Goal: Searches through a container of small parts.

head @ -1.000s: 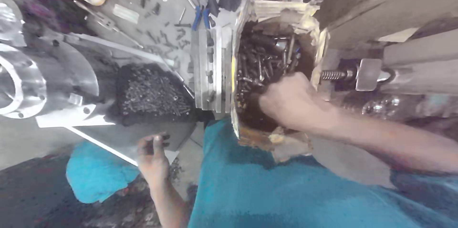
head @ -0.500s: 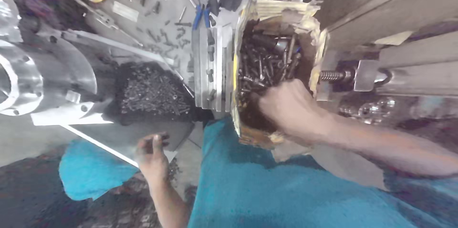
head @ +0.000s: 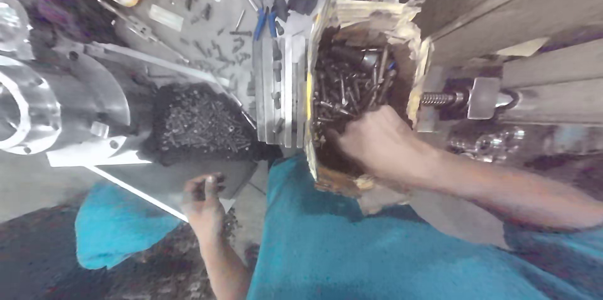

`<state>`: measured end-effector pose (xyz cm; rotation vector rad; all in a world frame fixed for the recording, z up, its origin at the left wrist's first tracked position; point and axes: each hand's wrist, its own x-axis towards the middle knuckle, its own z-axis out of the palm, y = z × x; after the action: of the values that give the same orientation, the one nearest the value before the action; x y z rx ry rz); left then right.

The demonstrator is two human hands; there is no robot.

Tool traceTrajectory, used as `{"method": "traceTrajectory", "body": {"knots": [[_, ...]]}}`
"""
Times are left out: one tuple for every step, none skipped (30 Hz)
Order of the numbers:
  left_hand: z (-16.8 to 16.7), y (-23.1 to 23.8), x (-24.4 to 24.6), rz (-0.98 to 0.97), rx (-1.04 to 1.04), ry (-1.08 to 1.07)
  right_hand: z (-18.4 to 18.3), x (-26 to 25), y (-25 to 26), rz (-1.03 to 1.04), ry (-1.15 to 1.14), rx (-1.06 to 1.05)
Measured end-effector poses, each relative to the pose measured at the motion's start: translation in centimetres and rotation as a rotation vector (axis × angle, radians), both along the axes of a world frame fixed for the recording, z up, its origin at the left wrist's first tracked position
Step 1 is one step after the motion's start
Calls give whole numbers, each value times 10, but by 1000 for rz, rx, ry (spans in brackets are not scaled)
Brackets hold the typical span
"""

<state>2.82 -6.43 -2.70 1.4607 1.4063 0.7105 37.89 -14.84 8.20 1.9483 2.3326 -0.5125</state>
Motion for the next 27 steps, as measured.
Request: {"method": "traceTrajectory", "body": {"knots": [[0, 0, 1, -3, 6, 2, -1, 1, 1, 11, 13, 2], [-1, 0, 1, -7, 9, 2, -2, 3, 2, 4, 32, -12], [0, 1, 0, -11, 10, 1, -2, 6, 2, -29, 70, -32], [0, 2, -1, -17, 9, 5, 2, 11, 3, -89, 134, -25], [1, 2, -1, -16, 6, 13, 8, 19, 4, -152, 211, 28], [1, 2, -1, -8, -1, 18, 15, 28, 5, -199, 319, 143], [1, 1, -1, -2, -11, 34, 24, 40, 5, -232, 451, 227], [0, -1, -3, 0, -19, 45, 31, 53, 6, -248, 588, 272], [-2, -2, -4, -4, -22, 43, 35, 65, 7, -264, 680, 292], [-4, -1, -4, -9, -26, 34, 38, 74, 9, -285, 739, 289], [-5, 1, -3, -18, -34, 29, 39, 80, 10, -299, 773, 270], [-6, 2, -1, -29, -38, 31, 40, 82, 10, -303, 786, 230], [-5, 2, -1, -36, -42, 34, 39, 79, 9, -298, 781, 187], [-5, 2, 0, -36, -43, 31, 36, 74, 9, -284, 749, 152], [-5, 4, 0, -29, -39, 28, 30, 66, 9, -256, 676, 140], [-5, 5, 0, -20, -35, 24, 23, 57, 9, -218, 562, 145], [-5, 5, 0, -11, -32, 21, 18, 47, 8, -177, 424, 126], [-6, 5, 1, 1, -29, 22, 13, 37, 7, -134, 295, 90], [-6, 5, 3, 6, -31, 30, 11, 29, 8, -102, 187, 33], [-5, 3, 4, 11, -35, 42, 13, 21, 10, -85, 103, -51], [-4, 2, 6, 10, -38, 50, 15, 14, 12, -80, 40, -114], [-4, 2, 7, 5, -41, 49, 16, 9, 14, -81, 1, -123], [-3, 1, 8, -1, -45, 50, 14, 6, 14, -91, -17, -106], [-3, 0, 8, -8, -48, 45, 12, 3, 14, -111, -31, -63], [-3, 0, 9, -6, -45, 38, 8, -1, 14, -134, -41, -9], [-3, 0, 9, -5, -46, 32, 5, -5, 12, -157, -54, 22], [-4, -1, 9, -6, -45, 26, 2, -8, 11, -168, -65, 45]]}}
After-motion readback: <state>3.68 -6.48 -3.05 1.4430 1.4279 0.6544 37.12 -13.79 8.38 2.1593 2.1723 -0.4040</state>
